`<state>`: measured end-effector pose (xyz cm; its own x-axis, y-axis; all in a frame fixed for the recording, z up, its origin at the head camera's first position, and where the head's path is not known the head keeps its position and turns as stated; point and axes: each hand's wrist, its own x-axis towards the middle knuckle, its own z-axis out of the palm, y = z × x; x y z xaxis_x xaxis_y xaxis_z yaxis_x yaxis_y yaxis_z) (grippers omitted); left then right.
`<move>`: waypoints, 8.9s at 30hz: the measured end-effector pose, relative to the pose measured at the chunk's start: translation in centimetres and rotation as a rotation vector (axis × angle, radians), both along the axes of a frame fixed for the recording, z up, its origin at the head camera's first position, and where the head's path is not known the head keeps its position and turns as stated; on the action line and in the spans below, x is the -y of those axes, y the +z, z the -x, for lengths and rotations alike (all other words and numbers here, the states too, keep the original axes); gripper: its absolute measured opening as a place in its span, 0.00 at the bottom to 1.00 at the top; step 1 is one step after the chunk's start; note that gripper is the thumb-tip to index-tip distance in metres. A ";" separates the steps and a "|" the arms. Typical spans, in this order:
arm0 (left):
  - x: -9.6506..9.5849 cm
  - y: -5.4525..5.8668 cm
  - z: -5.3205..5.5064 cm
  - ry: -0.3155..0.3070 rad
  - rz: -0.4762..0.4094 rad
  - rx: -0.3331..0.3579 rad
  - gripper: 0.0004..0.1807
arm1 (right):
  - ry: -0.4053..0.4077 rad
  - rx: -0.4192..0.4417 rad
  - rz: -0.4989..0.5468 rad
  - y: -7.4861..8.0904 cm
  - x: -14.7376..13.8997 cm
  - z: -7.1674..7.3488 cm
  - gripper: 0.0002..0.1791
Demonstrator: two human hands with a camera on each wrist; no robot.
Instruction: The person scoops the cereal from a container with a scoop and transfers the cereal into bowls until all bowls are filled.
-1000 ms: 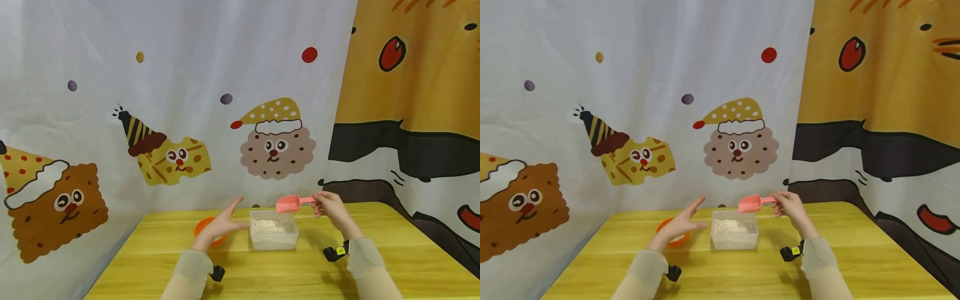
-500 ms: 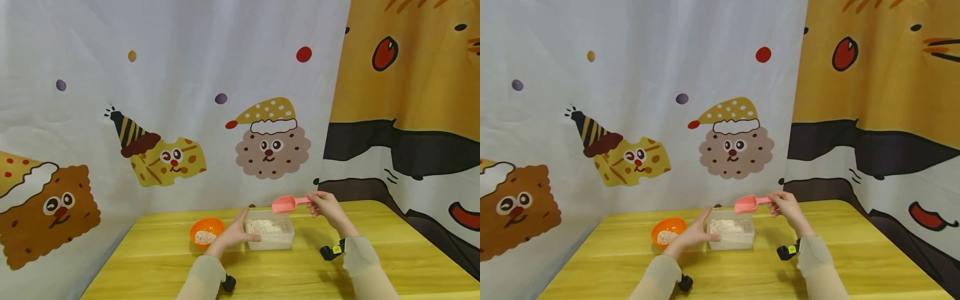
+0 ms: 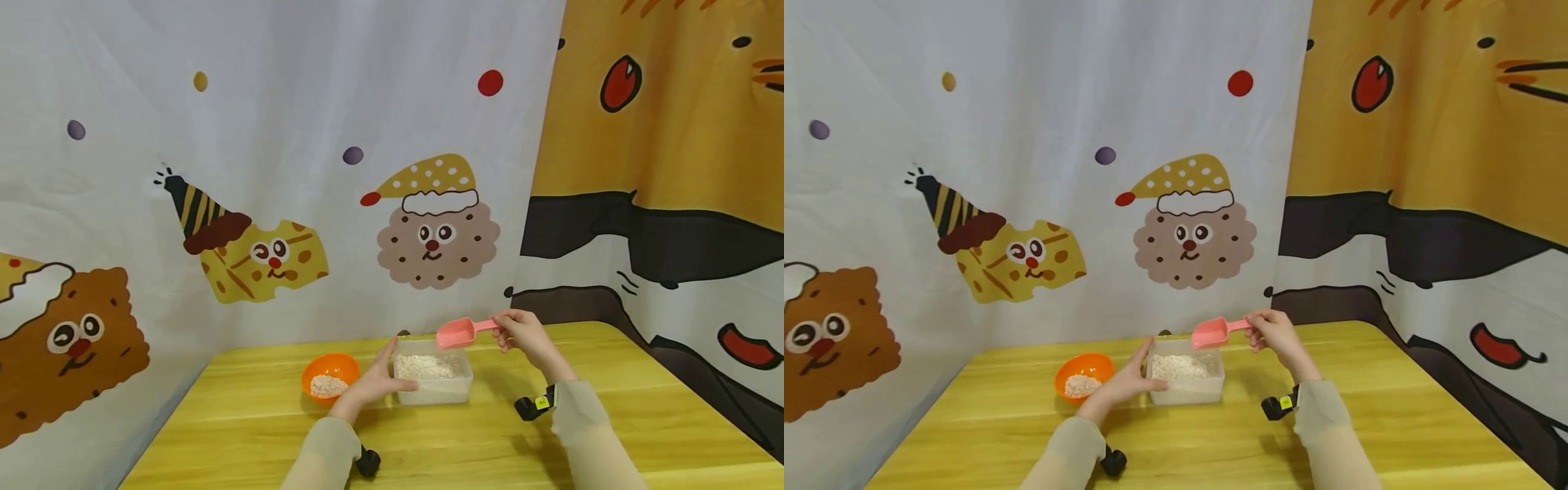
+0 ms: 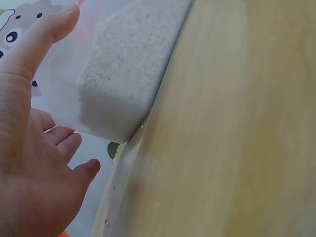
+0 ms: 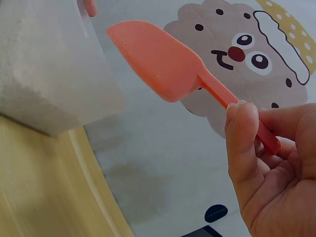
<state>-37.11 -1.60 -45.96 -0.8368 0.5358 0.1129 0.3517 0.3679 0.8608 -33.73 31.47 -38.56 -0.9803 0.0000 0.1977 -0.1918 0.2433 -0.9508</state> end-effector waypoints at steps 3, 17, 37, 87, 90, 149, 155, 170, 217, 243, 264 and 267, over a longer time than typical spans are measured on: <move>0.0 -0.1 0.1 -0.005 -0.015 -0.007 0.63 | 0.017 -0.003 -0.030 0.4 0.0 0.0 0.18; 0.0 -0.4 -0.1 0.004 -0.027 0.016 0.62 | 0.111 0.004 -0.188 3.3 -0.6 0.2 0.17; 0.0 -0.5 0.1 0.000 -0.050 0.003 0.62 | 0.098 -0.018 -0.437 4.7 1.5 0.7 0.13; -0.1 -0.7 0.3 -0.010 -0.071 0.026 0.61 | 0.167 0.091 -0.090 -3.4 1.5 1.8 0.16; -0.1 -0.7 0.3 -0.009 -0.071 0.027 0.61 | 0.170 0.095 -0.084 -4.1 1.8 1.9 0.15; -0.1 -0.4 -0.1 -0.015 -0.081 0.046 0.60 | 0.094 0.134 0.045 -3.8 4.4 2.0 0.17; -0.1 -0.3 -0.1 -0.006 -0.081 0.053 0.61 | 0.102 0.110 0.114 -3.2 4.1 1.8 0.18; -0.1 -0.1 -0.5 -0.023 -0.103 0.061 0.61 | 0.072 0.096 0.184 -1.6 3.8 1.1 0.17; 13.6 4.9 0.1 0.104 -0.052 -0.142 0.47 | 0.072 0.108 0.194 -2.0 4.0 1.1 0.18; 16.8 -0.6 1.1 0.045 -0.111 0.113 0.52 | 0.063 0.113 0.199 -2.2 4.1 1.0 0.18; 16.5 -1.4 0.9 0.000 -0.123 0.176 0.57 | 0.071 0.098 0.200 -2.4 4.1 1.0 0.18; 16.4 -1.4 0.9 0.000 -0.128 0.176 0.56 | 0.073 0.096 0.194 -2.4 4.1 1.0 0.18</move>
<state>-37.99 -17.99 -47.39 -0.8499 0.5260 0.0328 0.1921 0.2513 0.9487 -34.70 27.34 -41.00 -0.9934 -0.0423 0.1068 -0.1086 0.0431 -0.9931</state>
